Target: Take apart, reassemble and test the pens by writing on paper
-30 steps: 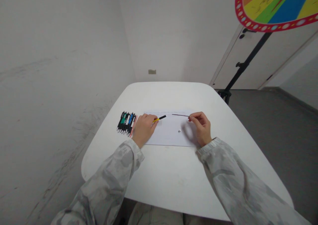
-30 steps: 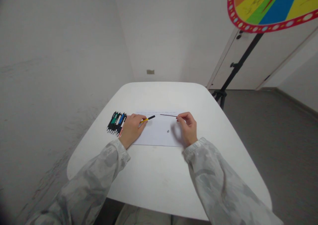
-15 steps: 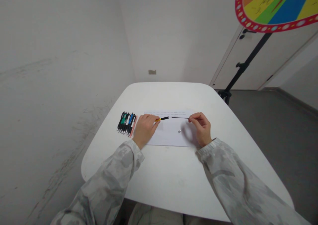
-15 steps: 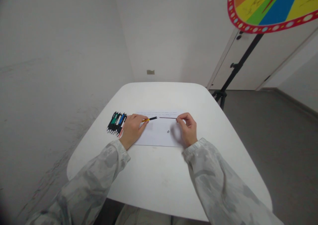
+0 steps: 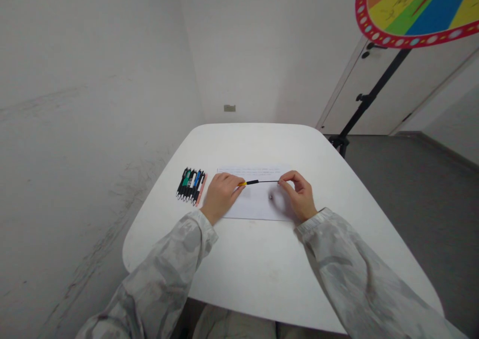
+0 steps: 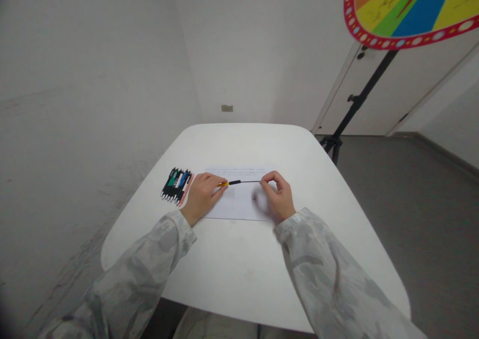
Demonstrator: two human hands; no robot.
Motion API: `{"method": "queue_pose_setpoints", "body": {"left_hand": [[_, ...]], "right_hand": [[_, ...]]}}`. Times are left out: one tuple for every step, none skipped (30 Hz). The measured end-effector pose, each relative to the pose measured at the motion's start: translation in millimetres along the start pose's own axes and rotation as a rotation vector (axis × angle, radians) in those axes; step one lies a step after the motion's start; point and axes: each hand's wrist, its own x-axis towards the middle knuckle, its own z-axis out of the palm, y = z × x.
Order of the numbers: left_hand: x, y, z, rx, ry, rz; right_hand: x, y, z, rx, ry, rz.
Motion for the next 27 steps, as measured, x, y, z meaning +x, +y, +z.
{"method": "queue_pose_setpoints", "body": {"left_hand": [[0, 0, 0.7, -0.002, -0.005, 0.015], [0, 0, 1.4, -0.003, -0.011, 0.031], [0, 0, 2.0, -0.003, -0.018, 0.046], [0, 0, 2.5, -0.003, -0.025, 0.059], [0, 1, 2.8, -0.003, -0.034, 0.068], [0, 2, 2.9, -0.004, -0.041, 0.074], [1, 2, 3.0, -0.005, -0.049, 0.078], [1, 3, 2.9, -0.009, -0.053, 0.083], [1, 4, 2.8, -0.014, -0.054, 0.090], [1, 4, 2.6, -0.021, -0.051, 0.099], [0, 4, 2.4, -0.027, -0.044, 0.108], [0, 4, 2.3, -0.034, -0.037, 0.115], [0, 4, 2.3, -0.039, -0.030, 0.120], [-1, 4, 2.3, -0.042, -0.025, 0.123], [-1, 4, 2.5, -0.044, -0.023, 0.125], [-1, 4, 2.7, -0.047, -0.019, 0.130], [-1, 4, 3.0, -0.050, -0.015, 0.137], [-1, 4, 3.3, -0.053, -0.008, 0.146], [-1, 4, 3.6, -0.055, -0.001, 0.154], [0, 4, 3.8, -0.055, 0.006, 0.161], [0, 5, 4.1, -0.052, 0.010, 0.164], [0, 5, 4.3, -0.047, 0.011, 0.166], [0, 5, 4.4, -0.040, 0.009, 0.166], [0, 6, 4.7, -0.034, 0.005, 0.167], [0, 6, 4.9, -0.029, 0.001, 0.167], [0, 5, 5.3, -0.025, -0.002, 0.168], [-1, 5, 5.6, -0.023, -0.005, 0.169]], "right_hand": [[-1, -1, 0, -0.010, -0.017, -0.002], [-1, -2, 0, -0.019, -0.035, -0.003], [-1, -4, 0, -0.030, -0.056, -0.005], [-1, -5, 1, -0.042, -0.079, -0.008], [-2, -7, 1, -0.056, -0.104, -0.013], [-2, -10, 1, -0.068, -0.132, -0.020], [-2, -12, 2, -0.079, -0.159, -0.028], [-2, -14, 2, -0.086, -0.185, -0.036], [-2, -16, 2, -0.090, -0.206, -0.043], [-2, -17, 3, -0.093, -0.220, -0.048], [-2, -18, 3, -0.097, -0.225, -0.051], [-2, -18, 3, -0.101, -0.223, -0.052], [-2, -18, 3, -0.105, -0.218, -0.053], [-2, -18, 3, -0.109, -0.214, -0.054], [-2, -17, 3, -0.112, -0.211, -0.056], [-2, -17, 2, -0.113, -0.210, -0.060], [-2, -16, 2, -0.114, -0.209, -0.067], [-2, -16, 2, -0.115, -0.209, -0.077], [-2, -17, 2, -0.117, -0.209, -0.091], [-2, -17, 2, -0.119, -0.209, -0.107], [-2, -18, 2, -0.124, -0.206, -0.123], [-2, -19, 2, -0.129, -0.199, -0.139], [-2, -20, 2, -0.133, -0.190, -0.153], [-2, -21, 2, -0.136, -0.182, -0.163], [-2, -21, 2, -0.137, -0.177, -0.168], [-3, -21, 2, -0.135, -0.177, -0.169], [-3, -21, 2, -0.129, -0.183, -0.166]]}}
